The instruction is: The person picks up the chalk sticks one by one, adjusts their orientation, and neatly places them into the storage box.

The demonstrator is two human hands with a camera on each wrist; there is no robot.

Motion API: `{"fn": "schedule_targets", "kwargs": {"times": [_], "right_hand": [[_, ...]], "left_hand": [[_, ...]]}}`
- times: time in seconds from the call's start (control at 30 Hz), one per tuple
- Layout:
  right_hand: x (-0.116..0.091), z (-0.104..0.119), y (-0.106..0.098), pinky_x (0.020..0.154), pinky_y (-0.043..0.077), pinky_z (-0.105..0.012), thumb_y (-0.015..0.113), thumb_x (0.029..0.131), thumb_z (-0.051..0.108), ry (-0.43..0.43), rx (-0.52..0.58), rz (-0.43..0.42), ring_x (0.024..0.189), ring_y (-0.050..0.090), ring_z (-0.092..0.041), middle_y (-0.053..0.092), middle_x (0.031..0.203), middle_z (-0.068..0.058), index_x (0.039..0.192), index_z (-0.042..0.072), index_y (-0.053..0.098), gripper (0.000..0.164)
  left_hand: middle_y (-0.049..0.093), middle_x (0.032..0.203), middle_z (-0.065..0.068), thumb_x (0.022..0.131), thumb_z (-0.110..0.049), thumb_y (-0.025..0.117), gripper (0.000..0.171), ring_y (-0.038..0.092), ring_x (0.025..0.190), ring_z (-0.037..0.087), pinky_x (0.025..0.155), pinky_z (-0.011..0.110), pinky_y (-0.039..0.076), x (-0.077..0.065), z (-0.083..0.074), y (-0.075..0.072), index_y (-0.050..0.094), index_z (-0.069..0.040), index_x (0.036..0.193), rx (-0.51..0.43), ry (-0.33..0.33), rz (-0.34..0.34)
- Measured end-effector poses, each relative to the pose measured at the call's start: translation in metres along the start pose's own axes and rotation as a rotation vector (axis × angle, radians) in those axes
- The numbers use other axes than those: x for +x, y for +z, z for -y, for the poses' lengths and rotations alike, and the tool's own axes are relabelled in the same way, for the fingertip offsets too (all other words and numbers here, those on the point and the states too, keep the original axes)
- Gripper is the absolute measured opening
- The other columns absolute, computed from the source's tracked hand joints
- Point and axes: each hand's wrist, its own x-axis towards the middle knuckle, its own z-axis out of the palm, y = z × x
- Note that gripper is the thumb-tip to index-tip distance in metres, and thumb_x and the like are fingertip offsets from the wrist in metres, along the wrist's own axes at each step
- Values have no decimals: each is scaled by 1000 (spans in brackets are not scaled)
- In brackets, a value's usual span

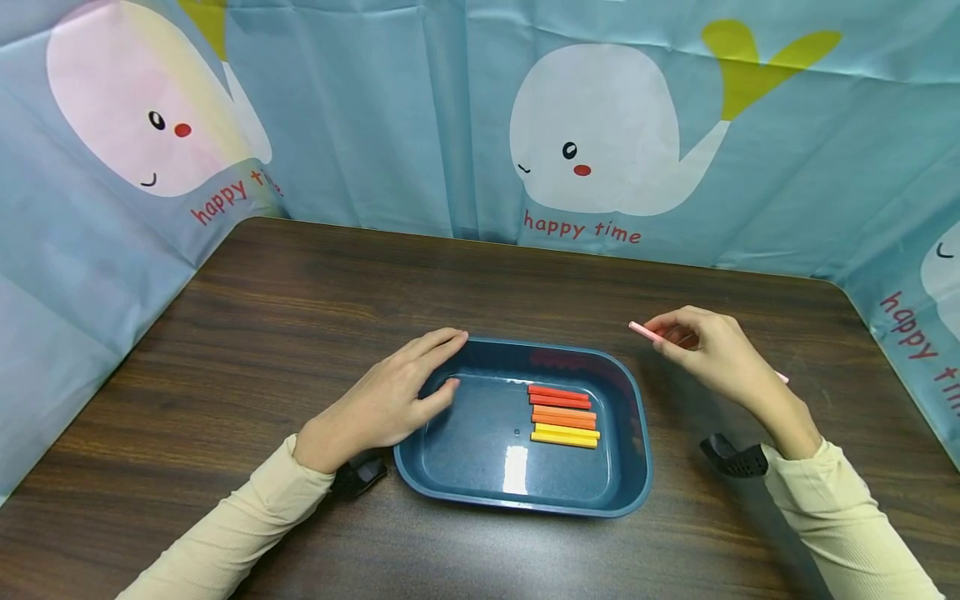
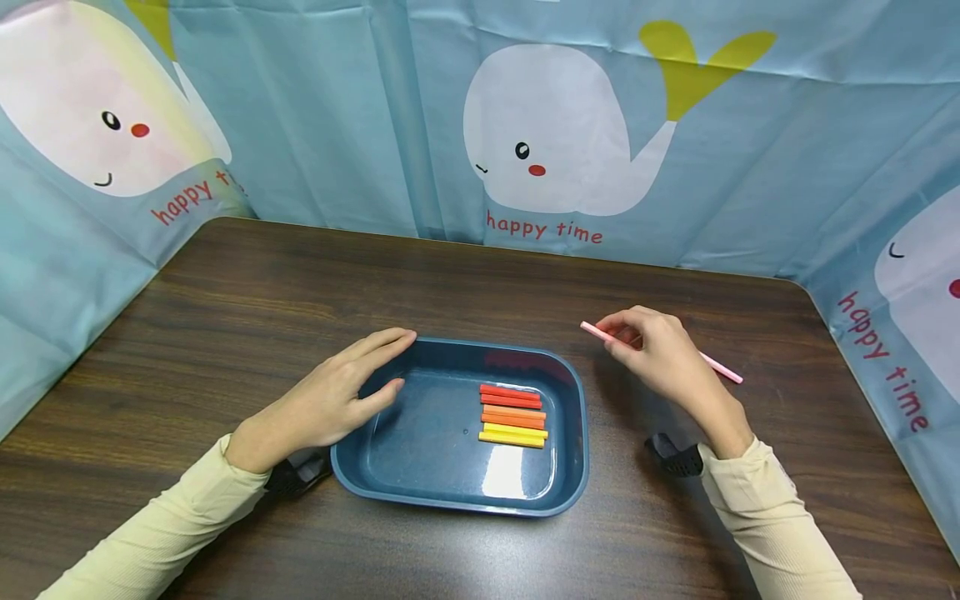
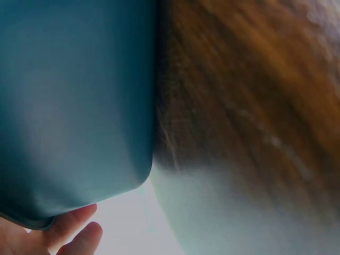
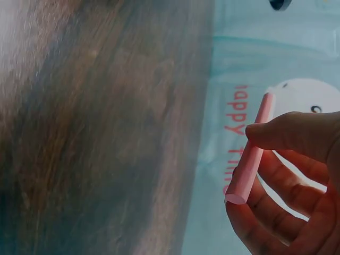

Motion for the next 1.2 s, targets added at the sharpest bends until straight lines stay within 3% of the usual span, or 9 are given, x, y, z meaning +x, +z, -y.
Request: {"fn": "schedule_targets", "kwargs": {"times": [0.23, 0.5, 0.83, 1.0, 1.2], "right_hand": [[-4, 10, 0, 66, 52, -16, 75, 84, 0, -54, -1, -34, 73, 57, 4, 70, 86, 0, 105, 8, 74, 23], [-11, 27, -2, 67, 48, -8, 78, 79, -3, -162, -1, -88, 71, 56, 6, 69, 84, 3, 103, 8, 74, 26], [-21, 53, -3, 72, 49, -5, 80, 75, -8, -252, 41, -102, 76, 59, 4, 70, 89, 7, 104, 11, 75, 35], [-23, 64, 0, 68, 47, -7, 81, 71, -10, -324, 91, -110, 74, 57, 3, 69, 89, 7, 104, 11, 75, 40], [-25, 77, 6, 62, 44, -9, 80, 73, -8, -372, 115, -92, 75, 57, 1, 68, 91, 8, 105, 13, 74, 39]], "left_hand": [[43, 154, 11, 100, -28, 55, 57, 45, 140, 27, 112, 50, 41, 0, 0, 0, 41, -9, 151, -2, 5, -4], [43, 154, 11, 99, -28, 56, 57, 46, 140, 28, 111, 51, 41, 0, 0, 0, 41, -9, 152, 3, 11, -14], [42, 155, 11, 99, -29, 57, 58, 45, 140, 29, 111, 51, 41, 0, 0, 0, 41, -9, 152, -1, 18, -17], [43, 154, 10, 99, -28, 56, 57, 46, 140, 28, 111, 50, 41, 0, -1, 0, 41, -9, 151, -1, 12, -13], [43, 155, 9, 99, -29, 56, 57, 46, 140, 27, 111, 50, 42, -1, -1, -1, 41, -10, 151, 2, 5, -9]]}}
